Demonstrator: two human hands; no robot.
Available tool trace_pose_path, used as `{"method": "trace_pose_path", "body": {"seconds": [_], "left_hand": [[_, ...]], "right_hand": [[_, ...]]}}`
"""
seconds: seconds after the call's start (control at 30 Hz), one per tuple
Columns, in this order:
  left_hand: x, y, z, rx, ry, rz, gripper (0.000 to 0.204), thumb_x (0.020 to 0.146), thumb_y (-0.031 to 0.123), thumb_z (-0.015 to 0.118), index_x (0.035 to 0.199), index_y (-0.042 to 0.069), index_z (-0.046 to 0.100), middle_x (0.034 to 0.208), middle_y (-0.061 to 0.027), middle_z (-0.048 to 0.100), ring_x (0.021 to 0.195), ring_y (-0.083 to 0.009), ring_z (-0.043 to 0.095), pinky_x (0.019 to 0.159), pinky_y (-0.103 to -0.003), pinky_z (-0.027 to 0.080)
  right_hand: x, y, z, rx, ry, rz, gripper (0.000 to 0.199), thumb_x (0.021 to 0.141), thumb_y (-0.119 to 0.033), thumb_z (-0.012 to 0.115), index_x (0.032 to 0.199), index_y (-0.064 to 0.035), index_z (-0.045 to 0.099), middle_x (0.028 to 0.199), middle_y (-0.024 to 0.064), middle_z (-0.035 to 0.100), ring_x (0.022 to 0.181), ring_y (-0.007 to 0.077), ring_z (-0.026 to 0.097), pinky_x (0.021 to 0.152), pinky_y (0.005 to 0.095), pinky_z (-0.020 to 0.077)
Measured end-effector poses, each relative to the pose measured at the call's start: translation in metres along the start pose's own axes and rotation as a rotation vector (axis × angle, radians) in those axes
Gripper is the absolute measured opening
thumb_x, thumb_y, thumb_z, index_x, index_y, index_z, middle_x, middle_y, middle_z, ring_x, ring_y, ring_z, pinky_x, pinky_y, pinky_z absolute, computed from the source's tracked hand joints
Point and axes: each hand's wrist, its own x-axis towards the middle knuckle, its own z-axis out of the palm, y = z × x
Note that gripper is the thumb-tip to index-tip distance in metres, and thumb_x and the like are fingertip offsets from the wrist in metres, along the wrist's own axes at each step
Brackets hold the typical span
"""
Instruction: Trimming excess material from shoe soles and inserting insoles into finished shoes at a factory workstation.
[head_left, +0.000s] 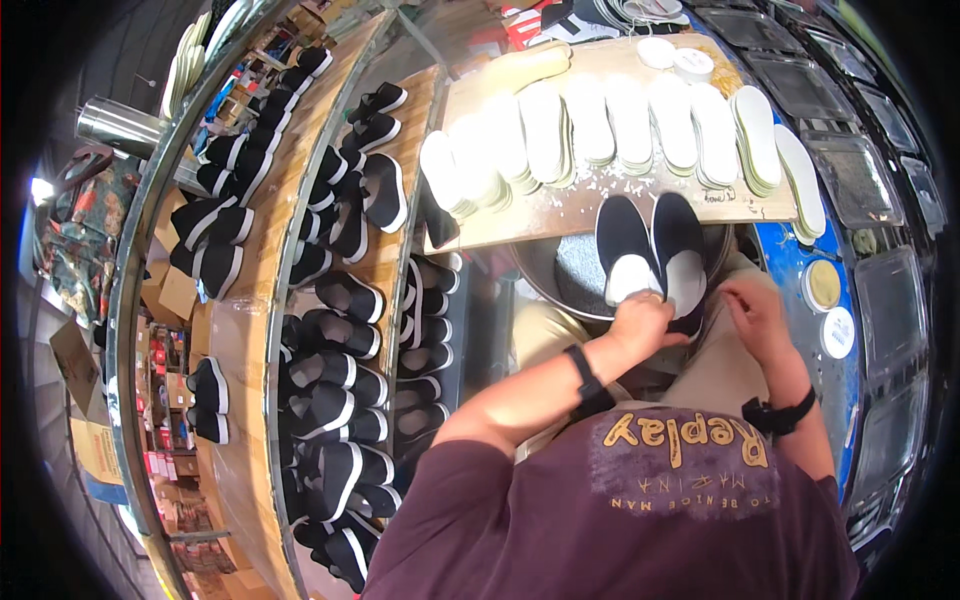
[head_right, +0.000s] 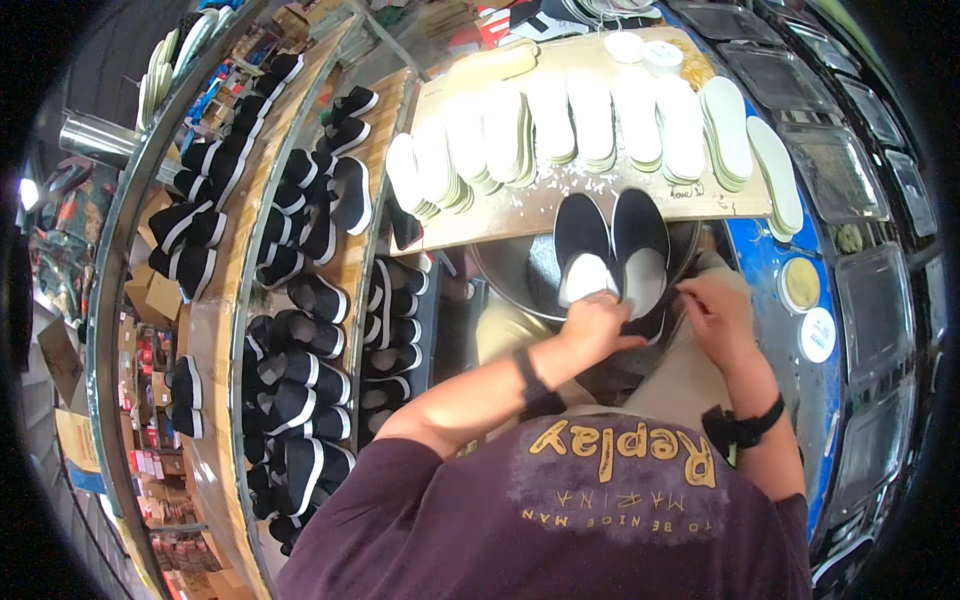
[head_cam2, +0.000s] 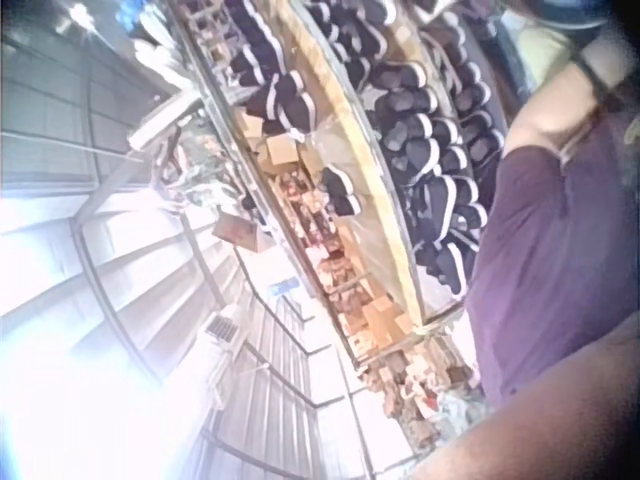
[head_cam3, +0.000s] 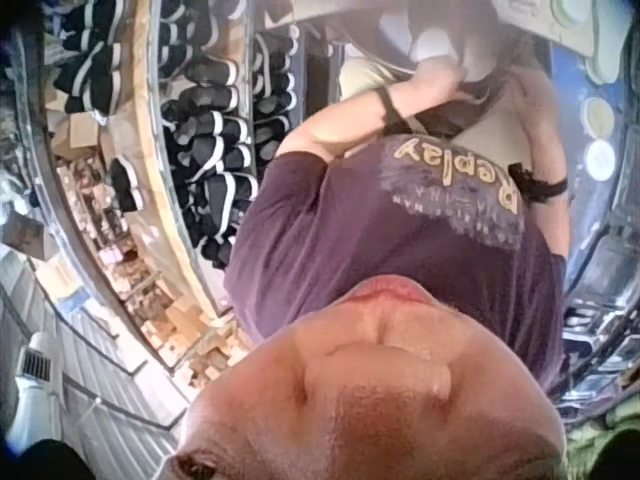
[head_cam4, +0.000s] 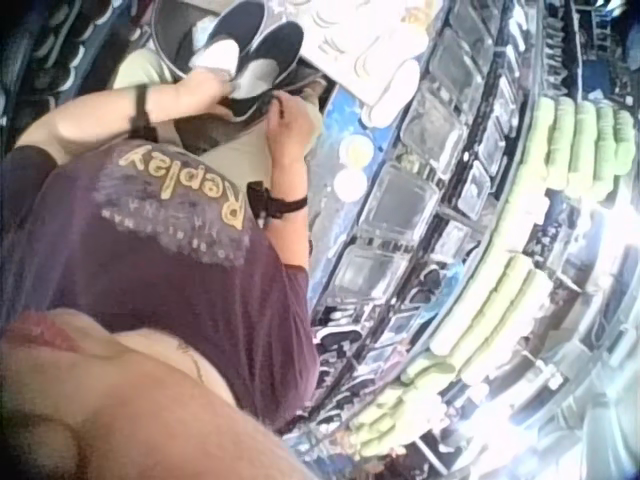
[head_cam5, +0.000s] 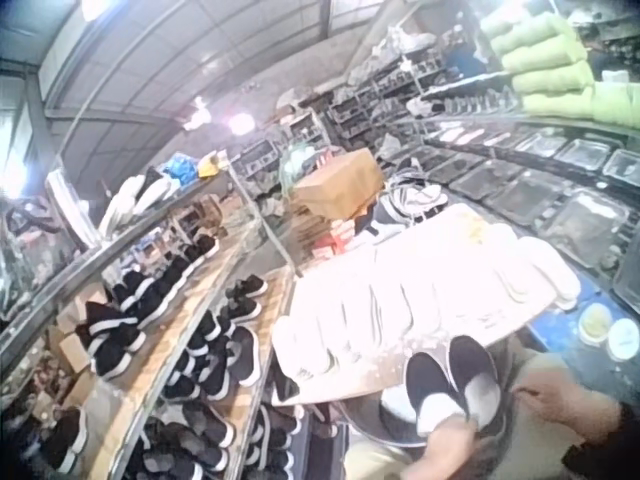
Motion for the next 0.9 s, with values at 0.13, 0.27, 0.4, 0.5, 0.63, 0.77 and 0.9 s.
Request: {"method": "trace_pose_path", "body": {"seconds": [0.13,0.27,0.4,0.5,0.63,0.77,0.9], "left_hand": [[-0.022,-0.024,-0.098,-0.009,0.123,0.111,0.056,0.062,0.054,0.076,0.088,0.005,0.065,0.063,-0.0057,0.053,0.061,-0.0251,0.057,0.057,-0.037,0.048],[-0.012,-0.082,-0.194,0.229,0.172,0.073,0.048,0.062,0.047,0.079,0.093,0.012,0.069,0.066,-0.0051,0.057,0.059,-0.0251,0.059,0.052,-0.037,0.046],[0.032,-0.176,-0.256,0.494,0.400,-0.084,0.048,0.059,0.044,0.083,0.058,0.005,0.056,0.056,-0.0136,0.054,0.054,-0.0331,0.056,0.051,-0.040,0.045],[0.052,-0.279,-0.279,0.705,0.414,-0.261,0.049,0.063,0.054,0.077,0.069,0.008,0.062,0.061,-0.0121,0.060,0.058,-0.0311,0.061,0.051,-0.041,0.048],[0.077,-0.399,-0.308,0.830,0.377,-0.290,0.053,0.065,0.055,0.076,0.077,0.005,0.066,0.067,-0.0147,0.063,0.066,-0.0345,0.062,0.060,-0.042,0.050],[0.097,-0.520,-0.338,0.788,0.435,-0.431,0.042,0.064,0.036,0.081,0.083,0.001,0.066,0.085,-0.0177,0.064,0.087,-0.0376,0.059,0.075,-0.045,0.047],[0.080,-0.634,-0.390,0.809,0.469,-0.628,0.056,0.079,0.037,0.072,0.119,0.000,0.058,0.118,-0.0237,0.060,0.112,-0.0410,0.055,0.093,-0.044,0.044]], "right_hand": [[-0.008,0.027,-0.029,-0.056,0.024,0.099,0.010,0.080,0.000,0.062,0.089,-0.0033,0.065,0.084,0.0145,0.065,0.077,0.0332,0.063,0.070,0.0382,0.0498],[-0.024,0.069,-0.027,-0.266,-0.047,0.180,0.009,0.080,-0.003,0.061,0.089,-0.0031,0.064,0.084,0.0158,0.064,0.078,0.0357,0.062,0.070,0.0407,0.0488],[-0.026,0.087,0.012,-0.350,0.040,0.241,0.010,0.077,-0.002,0.060,0.087,-0.0031,0.060,0.083,0.0163,0.061,0.079,0.0365,0.059,0.068,0.0425,0.0471],[-0.013,0.087,0.025,-0.450,0.080,0.132,0.010,0.075,0.001,0.058,0.084,-0.0037,0.058,0.080,0.0159,0.058,0.076,0.0362,0.057,0.066,0.0432,0.0459],[0.004,0.087,0.033,-0.478,0.090,0.125,0.010,0.074,0.003,0.056,0.081,-0.0039,0.056,0.076,0.0154,0.056,0.072,0.0357,0.055,0.063,0.0433,0.0436],[0.029,0.072,0.040,-0.488,0.078,0.199,0.011,0.073,0.004,0.055,0.080,-0.0036,0.055,0.074,0.0149,0.053,0.066,0.0341,0.052,0.059,0.0420,0.0406],[0.035,0.083,0.047,-0.490,0.020,0.270,0.009,0.074,0.003,0.052,0.081,-0.0027,0.054,0.073,0.0153,0.052,0.064,0.0339,0.052,0.059,0.0411,0.0408]]}}
